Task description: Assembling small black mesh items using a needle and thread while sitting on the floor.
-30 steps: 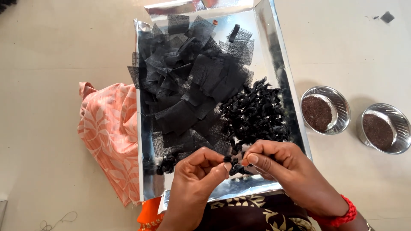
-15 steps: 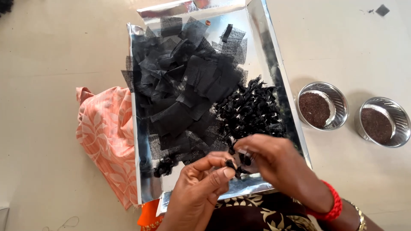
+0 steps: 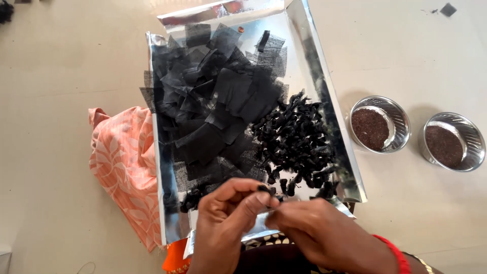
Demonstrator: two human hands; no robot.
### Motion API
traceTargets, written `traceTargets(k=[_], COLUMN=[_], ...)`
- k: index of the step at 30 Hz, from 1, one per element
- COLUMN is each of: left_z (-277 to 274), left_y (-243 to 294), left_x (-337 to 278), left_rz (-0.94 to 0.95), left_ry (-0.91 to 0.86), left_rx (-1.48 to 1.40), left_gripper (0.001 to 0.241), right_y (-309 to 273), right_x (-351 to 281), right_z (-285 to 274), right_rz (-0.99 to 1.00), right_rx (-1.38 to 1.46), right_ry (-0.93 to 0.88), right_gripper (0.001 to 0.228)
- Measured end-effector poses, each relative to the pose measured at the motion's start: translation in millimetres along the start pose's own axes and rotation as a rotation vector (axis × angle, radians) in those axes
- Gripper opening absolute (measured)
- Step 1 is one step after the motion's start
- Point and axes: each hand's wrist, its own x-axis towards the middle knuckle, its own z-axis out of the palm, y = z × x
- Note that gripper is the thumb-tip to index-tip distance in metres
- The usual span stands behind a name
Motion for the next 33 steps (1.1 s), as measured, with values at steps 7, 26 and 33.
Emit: traceTargets(k=[7,26,33], left_z=[1.1,3.1,-7.3], left_y=[-3.2,0.3,-5.1], left_x=[-2.6,-1.6,1.3], left_rz=[-0.148,-0.145,-0.138], left_ry=[-0.134,-0.284,-0.139], left_rx=[-0.243,-0.229,-0.520], left_gripper=[0.007,0.011,0.013], right_y=[13.1,28.8,14.4], right_x=[22.0,9.2,16.0], right_z=[-15.8,9.3,5.6], right_rz=[-0.024,0.095,-0.352], right_rx=[-0.337,-0.062,-0.458], right_ry=[0.236,0.307,0.266], right_gripper=[0.029,0.054,0.058])
